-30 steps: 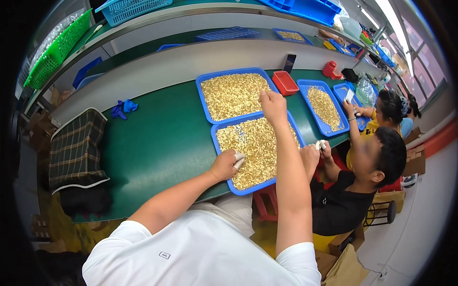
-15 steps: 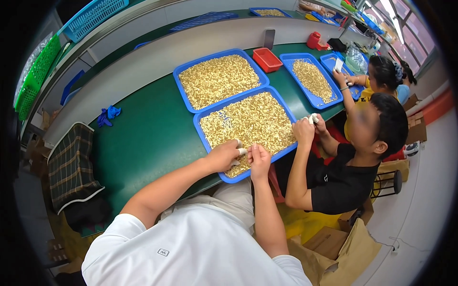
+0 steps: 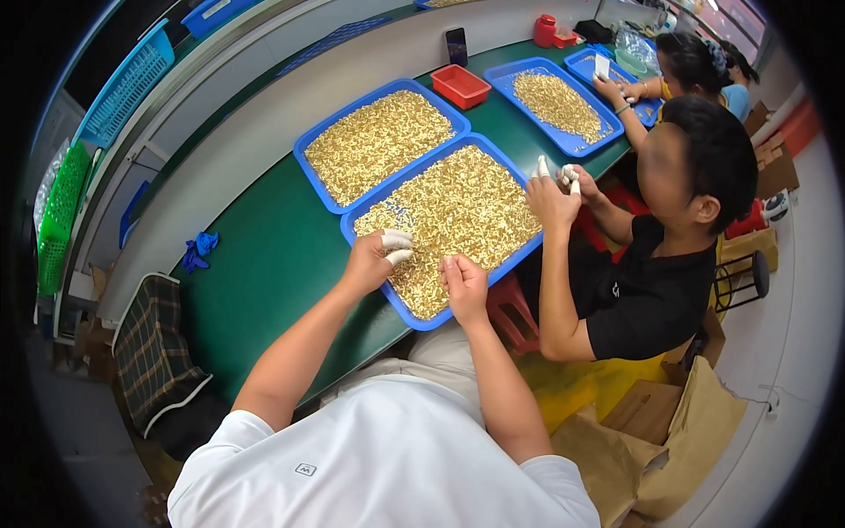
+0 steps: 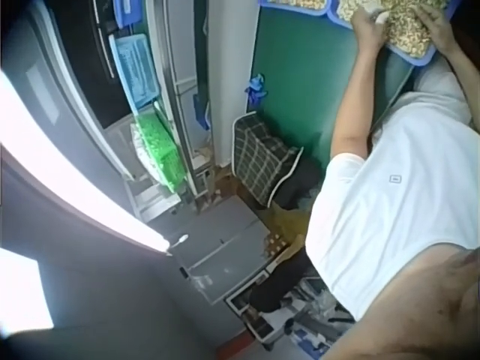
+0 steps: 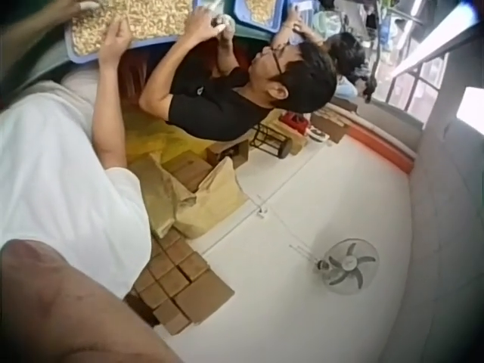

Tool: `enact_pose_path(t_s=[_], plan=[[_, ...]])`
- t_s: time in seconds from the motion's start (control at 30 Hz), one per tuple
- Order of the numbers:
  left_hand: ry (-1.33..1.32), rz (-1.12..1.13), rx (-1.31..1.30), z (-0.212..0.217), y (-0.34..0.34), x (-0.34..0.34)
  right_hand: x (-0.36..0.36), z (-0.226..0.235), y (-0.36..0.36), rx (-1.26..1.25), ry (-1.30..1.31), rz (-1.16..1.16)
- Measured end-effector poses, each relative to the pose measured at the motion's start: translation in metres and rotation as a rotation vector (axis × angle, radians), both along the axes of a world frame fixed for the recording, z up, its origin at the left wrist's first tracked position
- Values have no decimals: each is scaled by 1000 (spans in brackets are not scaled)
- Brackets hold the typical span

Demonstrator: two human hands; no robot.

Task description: Sorting and inspecting small yellow components from a tray at a manual workstation.

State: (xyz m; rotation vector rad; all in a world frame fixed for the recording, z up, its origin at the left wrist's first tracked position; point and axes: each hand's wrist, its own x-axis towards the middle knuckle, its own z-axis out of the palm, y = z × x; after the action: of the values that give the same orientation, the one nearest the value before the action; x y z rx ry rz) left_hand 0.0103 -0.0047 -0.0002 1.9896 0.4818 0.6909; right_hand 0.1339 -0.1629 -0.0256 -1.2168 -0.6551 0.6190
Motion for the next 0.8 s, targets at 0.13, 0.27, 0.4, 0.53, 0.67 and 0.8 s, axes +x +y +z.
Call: enact_pose_path(t_s=[0.13,0.27,0.4,0.53,0.67,0.8], plan=[[45,-16,158,14,4,-4,2,-9,0,-40,-76,-1],[57,-55,350,28,4,-3,-2,-1,0,-82,-212,-28],[75,-69,406,30,2,-4,-5,6,1,-110,-283,-32],[114,-56,439,35,-1,-3,-6,12,1,-105,-336,-65],[104,-81,540,37,3,-6,-7,14,2,-132,-406,-75],[134,-129,846,49,1,-8,-10,17,1,-141,-427,-75]])
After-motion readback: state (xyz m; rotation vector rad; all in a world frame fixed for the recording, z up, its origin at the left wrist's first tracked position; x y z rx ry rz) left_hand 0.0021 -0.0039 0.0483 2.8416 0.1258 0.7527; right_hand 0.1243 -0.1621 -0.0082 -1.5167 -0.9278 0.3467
